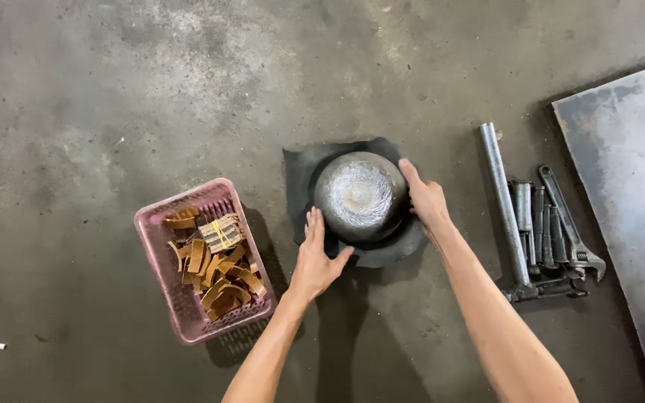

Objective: The person carries a basket of small metal pieces to a work area and places them on the floor. They then pick up a hammer and repeatedly strike the metal pieces on a metal bowl to flatten or shape them.

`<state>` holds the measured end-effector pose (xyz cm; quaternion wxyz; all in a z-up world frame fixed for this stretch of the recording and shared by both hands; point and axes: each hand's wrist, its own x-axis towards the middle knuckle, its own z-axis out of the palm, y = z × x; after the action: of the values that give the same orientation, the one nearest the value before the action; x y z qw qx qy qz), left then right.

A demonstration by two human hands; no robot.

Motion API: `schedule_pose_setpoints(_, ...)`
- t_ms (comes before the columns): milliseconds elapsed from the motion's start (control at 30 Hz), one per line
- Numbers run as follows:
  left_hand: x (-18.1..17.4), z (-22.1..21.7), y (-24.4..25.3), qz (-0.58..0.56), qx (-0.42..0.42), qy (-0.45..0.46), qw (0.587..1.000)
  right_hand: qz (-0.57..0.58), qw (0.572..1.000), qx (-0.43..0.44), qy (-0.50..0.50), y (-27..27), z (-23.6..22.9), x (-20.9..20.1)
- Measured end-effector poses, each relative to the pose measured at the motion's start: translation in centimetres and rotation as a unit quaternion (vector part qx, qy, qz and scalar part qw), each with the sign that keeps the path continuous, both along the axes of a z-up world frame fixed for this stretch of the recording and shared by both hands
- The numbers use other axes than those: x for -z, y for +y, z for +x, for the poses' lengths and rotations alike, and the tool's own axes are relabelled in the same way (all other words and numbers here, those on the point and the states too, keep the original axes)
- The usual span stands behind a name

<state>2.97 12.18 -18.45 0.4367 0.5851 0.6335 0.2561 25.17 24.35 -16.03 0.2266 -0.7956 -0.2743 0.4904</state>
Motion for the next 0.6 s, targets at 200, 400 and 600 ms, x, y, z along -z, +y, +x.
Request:
schedule_pose_setpoints(200, -2.7, -0.6, 0.4, -0.069, -0.020, -0.063, 0.995, -0.002, 0.991, -0.124, -0.046, -0.6, -2.5, -5.3)
schedule_pose_setpoints(400, -2.9, -1.4, 0.5, -0.071, -0.026, -0.084, 0.994, 0.030, 0.993, -0.111, -0.026, -2.7, -2.4, -2.3)
schedule_pose_setpoints(600, -1.3, -1.8, -0.4, -0.069, -0.104, -0.171, 0.977, 0.077, 0.994, 0.076, 0.026, -5.8, -3.0, 1.6)
